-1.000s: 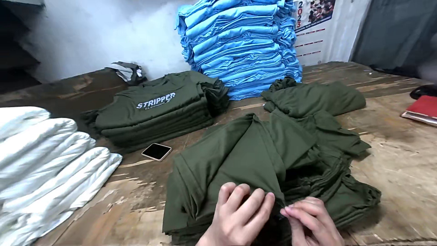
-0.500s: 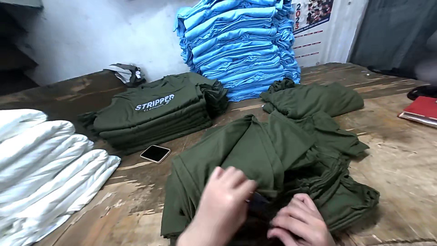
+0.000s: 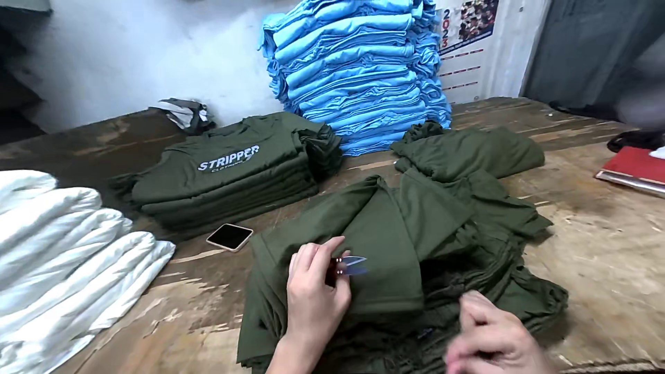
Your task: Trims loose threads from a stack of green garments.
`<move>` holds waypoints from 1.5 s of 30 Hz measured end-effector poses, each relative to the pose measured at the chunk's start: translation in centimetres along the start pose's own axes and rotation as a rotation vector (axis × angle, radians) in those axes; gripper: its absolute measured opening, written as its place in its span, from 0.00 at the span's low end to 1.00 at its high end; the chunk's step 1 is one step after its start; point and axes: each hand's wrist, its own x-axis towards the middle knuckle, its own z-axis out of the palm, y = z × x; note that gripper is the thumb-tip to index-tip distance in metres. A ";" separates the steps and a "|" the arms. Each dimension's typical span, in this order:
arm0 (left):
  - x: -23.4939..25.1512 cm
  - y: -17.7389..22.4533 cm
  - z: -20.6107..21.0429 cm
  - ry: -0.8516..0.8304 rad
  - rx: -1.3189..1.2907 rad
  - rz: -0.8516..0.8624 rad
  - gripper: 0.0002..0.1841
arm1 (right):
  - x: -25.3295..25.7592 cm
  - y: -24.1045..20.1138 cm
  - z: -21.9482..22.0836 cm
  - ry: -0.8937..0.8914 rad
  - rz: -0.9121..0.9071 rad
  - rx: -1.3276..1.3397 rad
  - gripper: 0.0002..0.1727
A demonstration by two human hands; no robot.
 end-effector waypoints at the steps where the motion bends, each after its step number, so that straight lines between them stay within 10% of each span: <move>1: -0.1 0.0 -0.3 -0.014 -0.022 -0.003 0.18 | -0.7 -0.4 -1.5 -0.179 0.059 0.010 0.09; 5: -0.4 1.8 -1.2 -0.094 -0.104 0.018 0.25 | -1.1 -1.5 -3.1 -0.657 0.198 -0.073 0.16; 13: -3.5 4.1 0.9 -0.053 -0.017 0.484 0.11 | 1.6 0.3 4.6 0.337 0.238 -0.208 0.32; 19: -1.2 4.9 -0.5 -0.181 -0.420 0.191 0.07 | 4.4 0.6 7.7 0.707 -0.034 0.207 0.09; 24: 1.6 5.4 -0.4 -0.365 -0.556 -0.268 0.07 | 6.7 0.2 7.3 0.715 0.061 0.573 0.12; 27: 2.2 5.3 -0.1 -0.434 -0.554 -0.383 0.10 | 6.1 -0.3 7.2 0.538 0.004 0.212 0.33; 29: 2.0 5.3 -0.3 -0.469 -0.575 -0.384 0.11 | 4.3 -0.8 7.3 0.594 -0.044 -0.123 0.15; 34: 0.0 4.7 -1.3 -0.439 -0.661 -0.076 0.24 | -0.6 -1.1 5.0 0.624 -0.077 -0.299 0.04; 41: -2.4 5.5 -0.8 -0.033 -0.159 0.561 0.12 | -1.1 -2.0 6.2 0.598 -0.061 -0.209 0.03; 45: -2.2 5.3 0.0 0.006 -0.092 0.628 0.11 | -0.5 -2.0 6.5 0.579 -0.063 -0.218 0.01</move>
